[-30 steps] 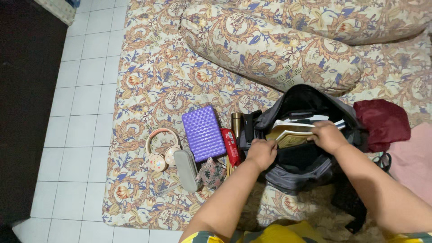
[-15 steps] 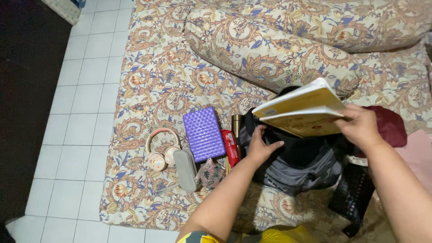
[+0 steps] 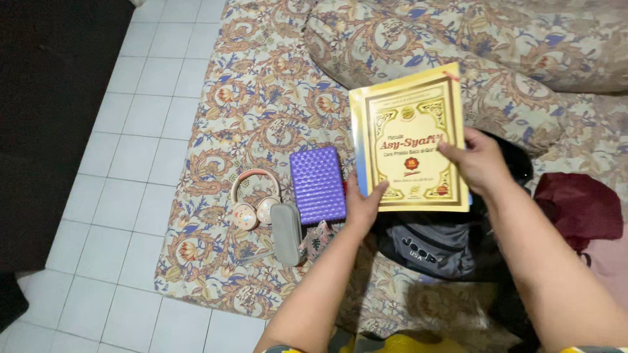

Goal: The person unpacks a black backpack placed on a bed, removing a thermos, headphones, a towel, a pink cloth, a maroon cloth, a white pouch, and a book. Each item is placed on the bed next to the bag.

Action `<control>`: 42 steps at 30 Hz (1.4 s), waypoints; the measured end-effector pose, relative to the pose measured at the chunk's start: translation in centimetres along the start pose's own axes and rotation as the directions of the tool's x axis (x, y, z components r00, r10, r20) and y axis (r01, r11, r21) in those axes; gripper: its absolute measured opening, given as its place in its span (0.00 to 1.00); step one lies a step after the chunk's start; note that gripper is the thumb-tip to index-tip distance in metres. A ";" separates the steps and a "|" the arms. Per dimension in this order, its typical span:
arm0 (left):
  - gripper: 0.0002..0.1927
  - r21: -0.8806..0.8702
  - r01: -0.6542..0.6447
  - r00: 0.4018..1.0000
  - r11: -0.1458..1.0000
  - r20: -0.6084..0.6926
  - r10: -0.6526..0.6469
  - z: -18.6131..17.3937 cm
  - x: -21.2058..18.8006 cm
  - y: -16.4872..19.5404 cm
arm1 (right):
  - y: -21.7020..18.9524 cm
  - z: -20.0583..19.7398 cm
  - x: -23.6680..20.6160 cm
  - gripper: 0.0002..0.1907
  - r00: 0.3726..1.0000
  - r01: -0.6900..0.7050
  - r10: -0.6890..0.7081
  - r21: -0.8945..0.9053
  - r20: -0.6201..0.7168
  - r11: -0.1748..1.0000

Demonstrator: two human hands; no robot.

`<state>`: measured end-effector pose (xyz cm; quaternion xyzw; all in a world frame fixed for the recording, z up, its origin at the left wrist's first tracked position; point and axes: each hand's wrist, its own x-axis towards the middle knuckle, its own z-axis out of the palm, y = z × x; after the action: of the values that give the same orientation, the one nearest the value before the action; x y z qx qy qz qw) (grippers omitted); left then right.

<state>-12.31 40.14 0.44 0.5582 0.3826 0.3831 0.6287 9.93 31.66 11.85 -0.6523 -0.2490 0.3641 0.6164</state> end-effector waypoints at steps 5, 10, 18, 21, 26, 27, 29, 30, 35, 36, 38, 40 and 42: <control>0.33 0.195 0.141 0.984 0.971 -0.134 -0.116 -8.6 1.7 -4.3 | 9.2 6.7 1.8 0.61 0.956 -0.271 0.272 -0.018 0.114 0.962; 0.31 0.202 0.214 0.970 0.956 -0.157 -0.184 -15.7 1.6 -8.6 | 16.1 11.1 1.8 0.31 0.851 -0.423 0.497 -0.338 0.170 0.841; 0.36 0.445 0.288 0.951 0.848 -0.237 -0.199 -19.9 1.0 -10.8 | 18.6 16.8 0.1 0.36 0.891 -0.212 0.361 -0.451 0.275 0.867; 0.36 0.530 0.347 0.938 0.773 -0.213 -0.275 -19.8 1.2 -9.4 | 18.8 17.3 -0.4 0.38 0.877 -0.242 0.412 -0.514 0.247 0.823; 0.35 0.704 0.501 0.844 0.504 -0.268 -0.464 -18.6 2.3 -5.7 | 19.8 16.2 0.1 0.38 0.853 -0.221 0.386 -0.428 0.351 0.877; 0.35 0.718 0.507 0.840 0.478 -0.285 -0.463 -18.2 2.4 -5.1 | 19.7 15.6 0.5 0.38 0.838 -0.247 0.393 -0.378 0.380 0.892; 0.32 0.733 0.503 0.849 0.457 -0.320 -0.421 -17.5 2.2 -4.1 | 19.3 13.2 1.5 0.32 0.906 -0.097 0.252 -0.413 0.341 0.906; 0.30 0.741 0.500 0.854 0.448 -0.336 -0.397 -17.1 2.1 -3.7 | 18.8 11.8 2.1 0.27 0.954 0.071 0.089 -0.504 0.286 0.861; 0.30 0.811 0.432 0.901 0.395 -0.377 -0.213 -15.0 0.9 -2.8 | 15.5 -0.2 4.1 0.12 0.961 0.132 -0.272 -0.798 -0.042 0.587; 0.31 0.819 0.429 0.903 0.380 -0.388 -0.182 -14.3 0.7 -2.8 | 15.2 -2.8 4.2 0.15 0.960 0.124 -0.277 -0.846 -0.030 0.519; 0.31 0.889 0.292 0.950 0.353 -0.311 -0.003 -11.9 0.6 -3.1 | 15.5 -6.7 3.6 0.22 0.939 0.180 -0.331 -0.953 0.093 0.242; 0.30 0.921 0.105 0.982 0.376 -0.155 0.106 -8.9 0.6 -3.4 | 16.3 -8.5 2.4 0.27 0.955 0.182 -0.265 -0.968 0.132 0.174; 0.30 0.879 -0.132 0.985 0.458 0.064 0.163 -5.4 0.4 -3.7 | 16.8 -9.5 0.1 0.28 0.991 0.120 -0.103 -0.939 0.091 0.322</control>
<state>-16.87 42.40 -3.70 0.8267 0.4843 0.1930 0.2114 15.35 23.93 -4.94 -0.8671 -0.4621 0.1144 0.1470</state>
